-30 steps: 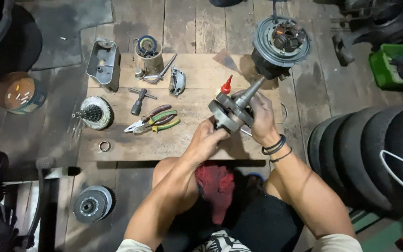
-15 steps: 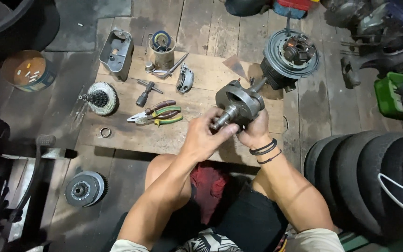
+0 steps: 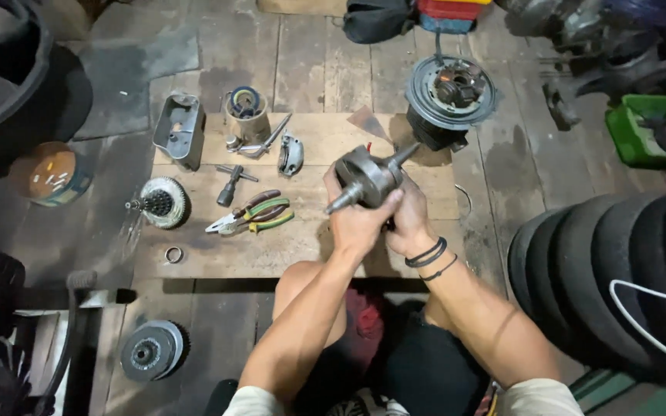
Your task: Cleaning carbon deposits and grime from a motorcycle crankshaft using a small metal pick and cleaning fluid.
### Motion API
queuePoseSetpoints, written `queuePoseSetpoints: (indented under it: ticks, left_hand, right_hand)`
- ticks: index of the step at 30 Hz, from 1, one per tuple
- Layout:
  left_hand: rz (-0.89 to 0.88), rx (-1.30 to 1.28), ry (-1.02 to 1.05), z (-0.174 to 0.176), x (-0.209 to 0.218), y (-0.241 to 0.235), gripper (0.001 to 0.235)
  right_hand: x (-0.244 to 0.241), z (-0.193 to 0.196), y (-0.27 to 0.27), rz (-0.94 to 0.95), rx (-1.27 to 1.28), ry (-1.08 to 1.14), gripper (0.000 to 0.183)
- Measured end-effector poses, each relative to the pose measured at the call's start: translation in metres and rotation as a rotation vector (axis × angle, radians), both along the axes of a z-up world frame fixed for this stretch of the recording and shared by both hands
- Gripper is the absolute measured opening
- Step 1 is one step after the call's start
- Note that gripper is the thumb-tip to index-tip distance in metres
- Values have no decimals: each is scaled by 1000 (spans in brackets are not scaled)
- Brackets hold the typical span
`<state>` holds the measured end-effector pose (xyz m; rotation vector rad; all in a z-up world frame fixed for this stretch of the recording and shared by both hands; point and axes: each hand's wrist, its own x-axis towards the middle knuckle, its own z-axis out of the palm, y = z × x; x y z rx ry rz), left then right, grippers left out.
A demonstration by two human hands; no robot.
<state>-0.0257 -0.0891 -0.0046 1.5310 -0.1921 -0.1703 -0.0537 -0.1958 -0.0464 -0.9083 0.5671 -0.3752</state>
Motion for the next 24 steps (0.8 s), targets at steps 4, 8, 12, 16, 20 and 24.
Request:
queuePoseSetpoints:
  ticks: [4, 8, 12, 16, 20, 24]
  left_hand:
    - [50, -81, 3, -6, 9, -4, 103]
    - [163, 61, -41, -10, 26, 23, 111]
    - [213, 134, -208, -10, 34, 47, 108]
    - [195, 144, -346, -22, 36, 52, 101]
    - [115, 189, -478, -26, 33, 54, 99]
    - [63, 256, -537, -37, 33, 51, 104]
  right_hand:
    - [2, 17, -4, 62, -93, 29, 26]
    - [-23, 0, -36, 381, -843, 425, 34]
    - [-38, 25, -62, 449, -1305, 707, 32]
    - [-45, 46, -80, 276, -1197, 685, 33]
    - [-48, 109, -50, 145, -1531, 126, 15]
    - [-42, 129, -40, 47, -1792, -91, 23]
